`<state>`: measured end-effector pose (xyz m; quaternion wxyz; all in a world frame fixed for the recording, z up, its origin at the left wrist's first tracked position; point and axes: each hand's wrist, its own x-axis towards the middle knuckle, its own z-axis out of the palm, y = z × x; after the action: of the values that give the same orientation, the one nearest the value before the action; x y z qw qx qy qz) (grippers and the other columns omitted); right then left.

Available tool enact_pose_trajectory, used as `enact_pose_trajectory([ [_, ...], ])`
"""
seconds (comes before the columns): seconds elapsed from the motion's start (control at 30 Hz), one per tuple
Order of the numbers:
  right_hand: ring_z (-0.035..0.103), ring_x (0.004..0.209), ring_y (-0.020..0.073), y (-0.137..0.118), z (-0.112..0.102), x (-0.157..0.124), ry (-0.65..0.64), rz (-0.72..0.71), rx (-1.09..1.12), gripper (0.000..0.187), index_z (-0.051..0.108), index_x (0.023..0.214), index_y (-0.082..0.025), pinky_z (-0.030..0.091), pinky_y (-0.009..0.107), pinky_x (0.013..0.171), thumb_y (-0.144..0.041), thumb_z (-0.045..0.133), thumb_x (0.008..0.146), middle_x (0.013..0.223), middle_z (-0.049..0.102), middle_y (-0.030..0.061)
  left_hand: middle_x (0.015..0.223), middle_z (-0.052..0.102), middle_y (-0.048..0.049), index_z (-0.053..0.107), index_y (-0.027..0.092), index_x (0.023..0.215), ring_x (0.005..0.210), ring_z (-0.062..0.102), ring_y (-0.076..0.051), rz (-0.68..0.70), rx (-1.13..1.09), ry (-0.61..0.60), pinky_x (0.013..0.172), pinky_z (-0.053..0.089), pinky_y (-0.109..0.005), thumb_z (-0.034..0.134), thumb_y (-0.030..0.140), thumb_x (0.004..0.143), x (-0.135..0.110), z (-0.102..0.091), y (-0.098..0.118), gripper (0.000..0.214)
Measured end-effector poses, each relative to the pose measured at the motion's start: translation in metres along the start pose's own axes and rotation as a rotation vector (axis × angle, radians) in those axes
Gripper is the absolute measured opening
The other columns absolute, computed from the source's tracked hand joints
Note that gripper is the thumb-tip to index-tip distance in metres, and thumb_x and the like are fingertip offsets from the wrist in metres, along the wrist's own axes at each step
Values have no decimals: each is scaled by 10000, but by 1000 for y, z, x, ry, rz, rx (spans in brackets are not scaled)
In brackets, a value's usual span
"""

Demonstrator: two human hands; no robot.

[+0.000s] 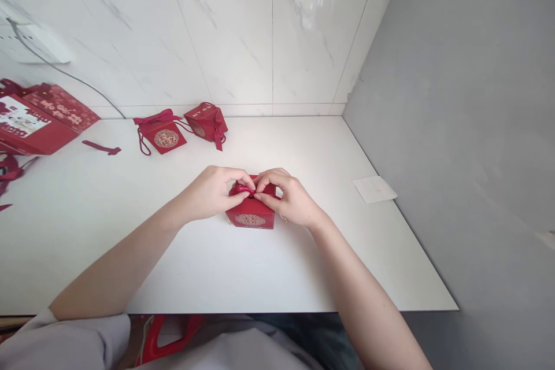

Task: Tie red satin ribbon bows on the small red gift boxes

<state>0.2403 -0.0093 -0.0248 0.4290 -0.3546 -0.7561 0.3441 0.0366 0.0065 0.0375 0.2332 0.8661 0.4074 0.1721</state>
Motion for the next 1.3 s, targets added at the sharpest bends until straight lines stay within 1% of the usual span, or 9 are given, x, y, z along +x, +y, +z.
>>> enact_pose_trajectory([
  [0.17,602,1072,220,2,1,-1,25,-15,8,13,645,874,-258,470,418,960,-249,638,869,1083,693,34,937,672,-17,653,200,819,778,636,-140,96,102,233,712,489,-260,518,92,828,-5,23,-2,173],
  [0.27,615,1041,210,2,3,-1,38,41,57,54,637,935,-255,480,400,931,-275,604,898,1077,688,37,1031,617,-37,636,194,834,759,633,-121,154,145,327,676,487,-249,508,102,859,-7,33,-7,160],
  [0.4,572,1169,220,2,8,0,106,133,62,152,676,962,-250,453,407,976,-336,553,937,1172,656,64,1094,573,-47,608,193,826,731,624,-103,182,144,394,651,490,-243,506,93,869,-10,38,-10,149],
  [0.57,487,1319,240,4,12,2,82,199,133,161,753,921,-270,410,424,1053,-364,625,896,1257,632,77,1069,549,-57,552,203,904,937,623,-160,157,66,465,765,534,-271,540,56,825,-11,41,-10,168],
  [0.67,457,1357,247,5,11,3,84,243,209,139,771,897,-271,403,425,1066,-357,665,868,1263,639,81,1075,541,-57,515,212,941,964,613,-160,150,19,497,797,543,-282,541,42,815,-11,44,-10,212],
  [0.83,503,1319,260,4,13,4,151,287,334,112,783,844,-252,476,368,963,-344,742,796,1255,649,87,1024,567,-48,450,216,886,980,597,-199,77,117,589,816,513,-338,606,103,785,-13,45,-10,218],
  [1.0,589,1202,264,0,16,4,181,299,331,110,773,813,-238,486,365,889,-341,736,796,1242,664,81,936,611,-26,484,200,725,908,592,-218,-29,263,506,861,448,-401,647,228,798,-18,38,-10,180],
  [1.17,630,1091,251,1,15,2,133,334,271,149,757,836,-230,493,371,858,-364,695,827,1314,619,77,1022,620,-39,586,212,857,1015,583,-215,-52,-12,375,924,454,-377,595,219,831,-20,29,-16,29],
  [1.3,628,1063,236,1,14,2,114,329,257,155,747,854,-221,481,366,860,-357,674,840,1320,606,78,1126,595,-58,624,214,891,1130,553,-218,-89,-264,300,987,433,-376,515,288,914,-20,27,-20,134],
])
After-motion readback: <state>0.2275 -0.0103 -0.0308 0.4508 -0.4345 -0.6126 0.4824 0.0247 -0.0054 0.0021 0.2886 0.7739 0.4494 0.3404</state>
